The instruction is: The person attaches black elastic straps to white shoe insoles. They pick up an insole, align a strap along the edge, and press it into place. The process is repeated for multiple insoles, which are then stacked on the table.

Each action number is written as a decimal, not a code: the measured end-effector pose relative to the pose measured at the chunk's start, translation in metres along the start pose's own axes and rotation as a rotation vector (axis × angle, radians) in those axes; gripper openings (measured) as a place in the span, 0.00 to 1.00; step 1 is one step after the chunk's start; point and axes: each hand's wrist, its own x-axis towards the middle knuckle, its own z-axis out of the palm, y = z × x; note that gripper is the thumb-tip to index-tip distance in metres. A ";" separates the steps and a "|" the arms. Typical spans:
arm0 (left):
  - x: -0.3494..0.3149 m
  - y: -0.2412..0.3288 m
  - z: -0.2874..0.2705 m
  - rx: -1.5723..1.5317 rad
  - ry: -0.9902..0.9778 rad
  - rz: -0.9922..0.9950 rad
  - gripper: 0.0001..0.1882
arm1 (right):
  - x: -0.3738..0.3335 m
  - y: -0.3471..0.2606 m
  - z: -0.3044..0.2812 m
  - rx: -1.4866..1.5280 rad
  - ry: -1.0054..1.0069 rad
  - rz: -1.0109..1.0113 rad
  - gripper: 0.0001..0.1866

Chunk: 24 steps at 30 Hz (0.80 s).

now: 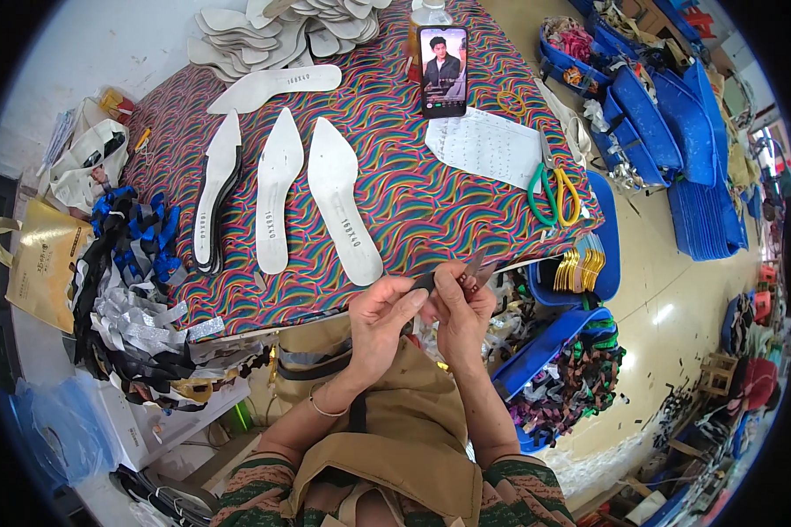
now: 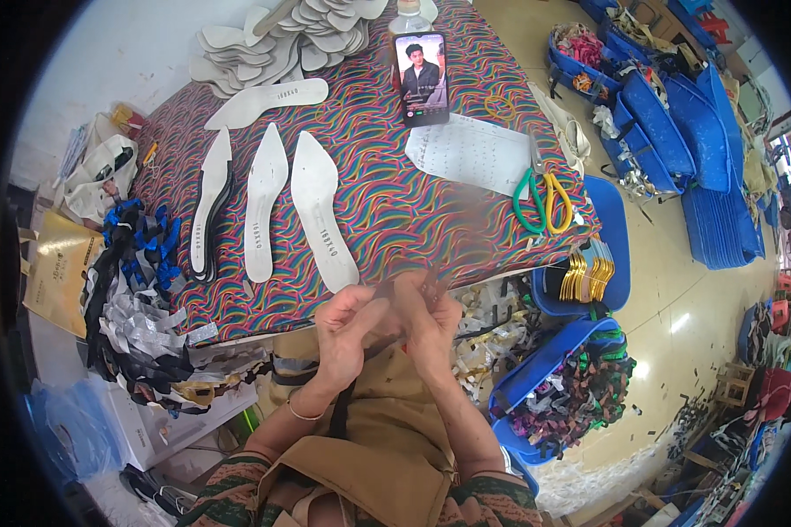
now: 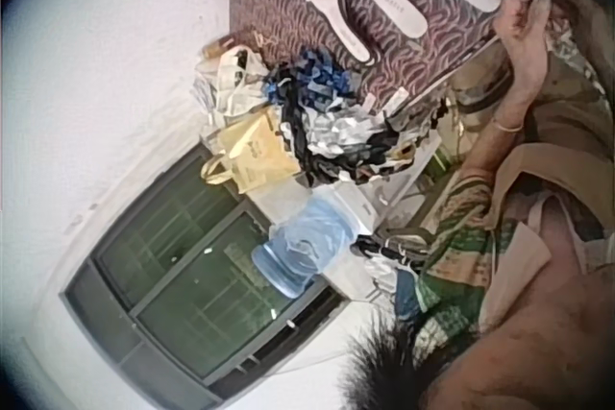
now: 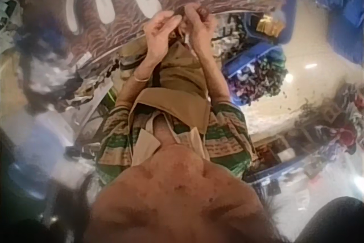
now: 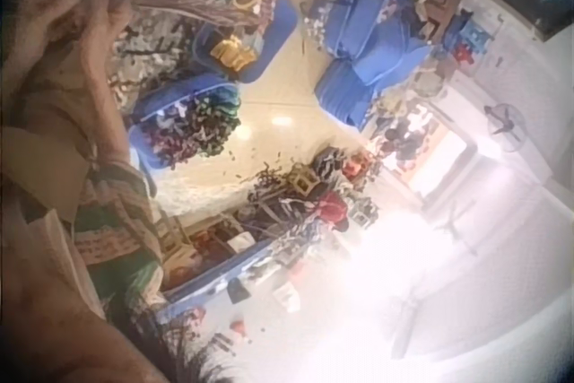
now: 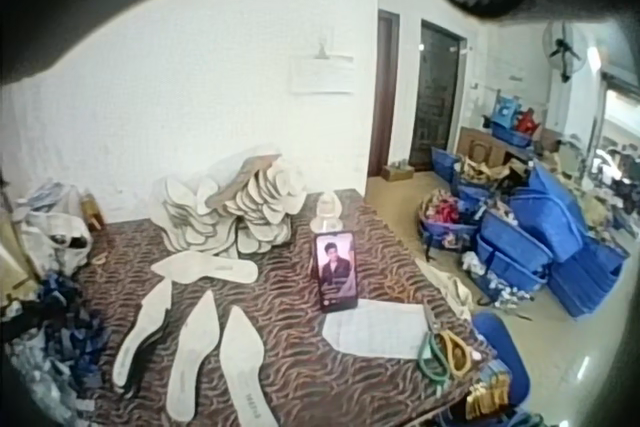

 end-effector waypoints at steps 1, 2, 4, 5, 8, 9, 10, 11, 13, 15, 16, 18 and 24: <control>0.001 0.000 0.001 0.041 0.014 0.022 0.07 | 0.000 0.001 0.001 0.015 0.011 0.010 0.02; 0.002 0.003 0.001 0.073 0.040 0.034 0.06 | 0.002 0.001 0.003 -0.098 0.001 -0.054 0.02; 0.004 0.009 0.002 0.137 0.097 0.059 0.06 | 0.003 0.000 0.004 -0.321 -0.024 -0.185 0.03; 0.005 0.010 0.001 0.135 0.083 0.061 0.06 | 0.005 0.004 0.000 -0.446 -0.075 -0.258 0.03; 0.007 0.012 -0.006 0.145 0.072 0.083 0.04 | 0.006 0.005 -0.003 -0.535 -0.114 -0.370 0.04; 0.010 0.013 -0.003 0.143 0.079 0.099 0.04 | 0.005 0.005 0.001 -0.415 -0.098 -0.324 0.04; 0.013 0.015 -0.001 0.142 0.086 0.115 0.03 | 0.002 0.010 -0.002 -0.260 -0.021 -0.165 0.03; 0.016 0.020 0.001 0.145 0.100 0.162 0.03 | 0.003 0.006 0.000 -0.243 -0.029 -0.131 0.03; 0.021 0.028 -0.005 0.173 0.096 0.194 0.02 | 0.005 0.002 0.002 -0.235 -0.110 -0.110 0.04; 0.025 0.033 -0.009 0.122 0.078 0.161 0.02 | 0.006 0.000 0.008 -0.508 -0.211 -0.212 0.04; 0.027 0.034 -0.013 0.083 0.059 0.119 0.02 | 0.006 0.000 0.010 -0.643 -0.259 -0.265 0.05; 0.034 0.040 -0.020 -0.002 0.002 0.032 0.02 | 0.012 0.003 0.005 -0.529 -0.303 -0.263 0.05; 0.108 0.066 -0.120 1.151 0.299 0.522 0.19 | 0.013 -0.030 0.019 -0.218 -0.421 -0.176 0.04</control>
